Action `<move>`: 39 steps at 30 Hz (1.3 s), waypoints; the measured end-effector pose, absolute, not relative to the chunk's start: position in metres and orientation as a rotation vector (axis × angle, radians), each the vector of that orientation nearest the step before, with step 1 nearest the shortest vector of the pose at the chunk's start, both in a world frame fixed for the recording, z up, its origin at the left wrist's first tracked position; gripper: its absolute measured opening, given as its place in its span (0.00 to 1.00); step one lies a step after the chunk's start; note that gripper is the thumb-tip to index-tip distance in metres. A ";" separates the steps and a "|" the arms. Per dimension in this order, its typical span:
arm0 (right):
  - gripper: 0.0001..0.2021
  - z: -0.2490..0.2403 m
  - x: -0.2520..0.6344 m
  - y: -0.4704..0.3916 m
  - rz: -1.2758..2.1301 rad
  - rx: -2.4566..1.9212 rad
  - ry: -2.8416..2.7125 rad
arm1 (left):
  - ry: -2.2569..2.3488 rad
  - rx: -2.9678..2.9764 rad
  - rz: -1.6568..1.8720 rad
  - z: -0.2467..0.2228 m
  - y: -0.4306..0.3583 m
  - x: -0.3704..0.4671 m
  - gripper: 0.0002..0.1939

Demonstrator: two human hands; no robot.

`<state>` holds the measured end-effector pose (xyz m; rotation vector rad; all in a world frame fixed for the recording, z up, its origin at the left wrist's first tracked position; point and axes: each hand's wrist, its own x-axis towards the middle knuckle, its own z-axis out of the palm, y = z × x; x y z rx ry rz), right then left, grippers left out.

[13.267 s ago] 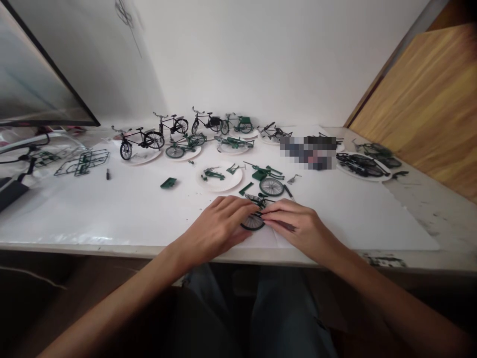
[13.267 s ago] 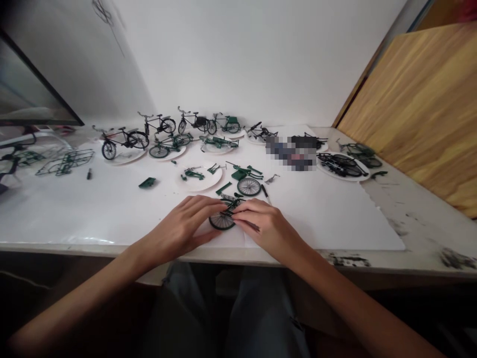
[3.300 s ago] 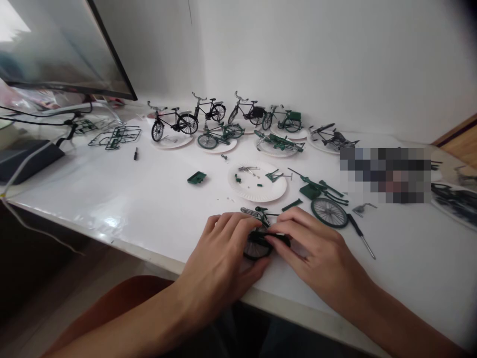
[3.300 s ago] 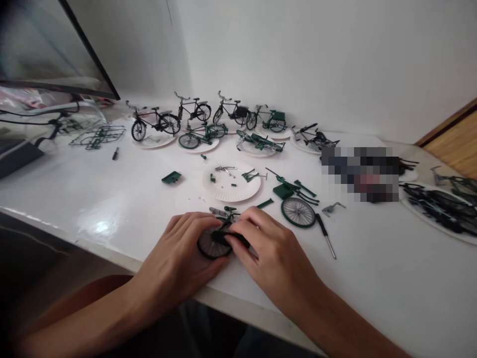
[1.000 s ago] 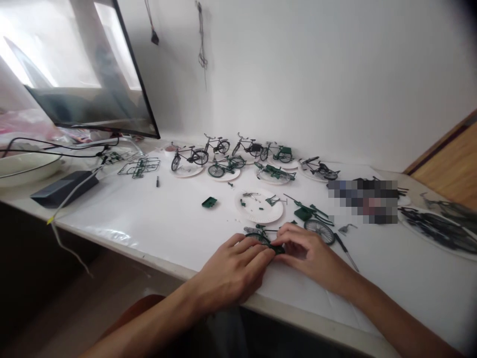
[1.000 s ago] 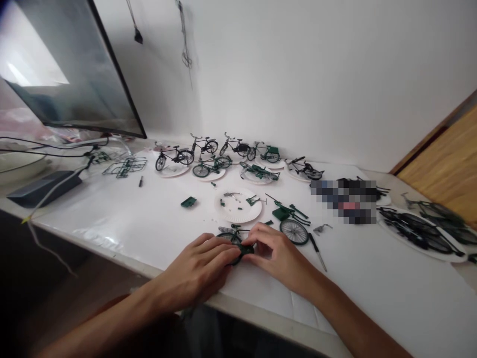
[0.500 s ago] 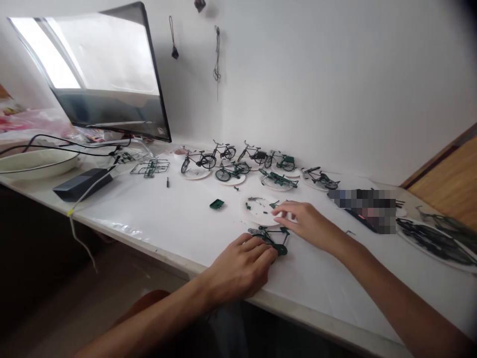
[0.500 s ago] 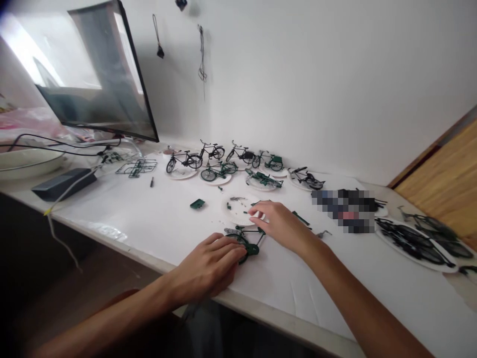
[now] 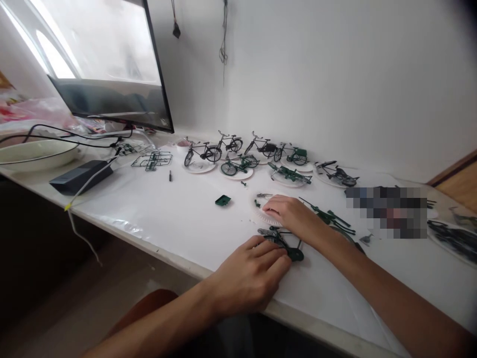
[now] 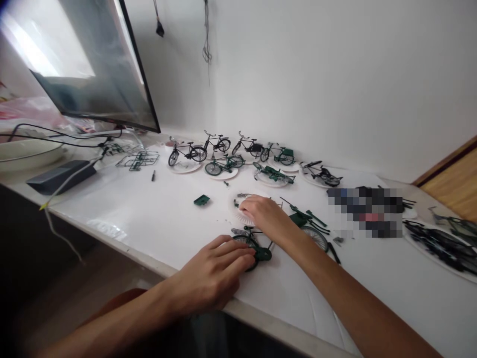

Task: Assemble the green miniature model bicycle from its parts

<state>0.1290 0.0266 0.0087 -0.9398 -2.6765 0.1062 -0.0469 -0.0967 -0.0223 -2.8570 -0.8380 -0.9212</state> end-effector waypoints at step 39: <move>0.04 0.006 0.179 -0.071 0.443 -1.173 -2.051 | -0.811 -2.727 -1.069 -0.023 -0.101 -0.049 0.12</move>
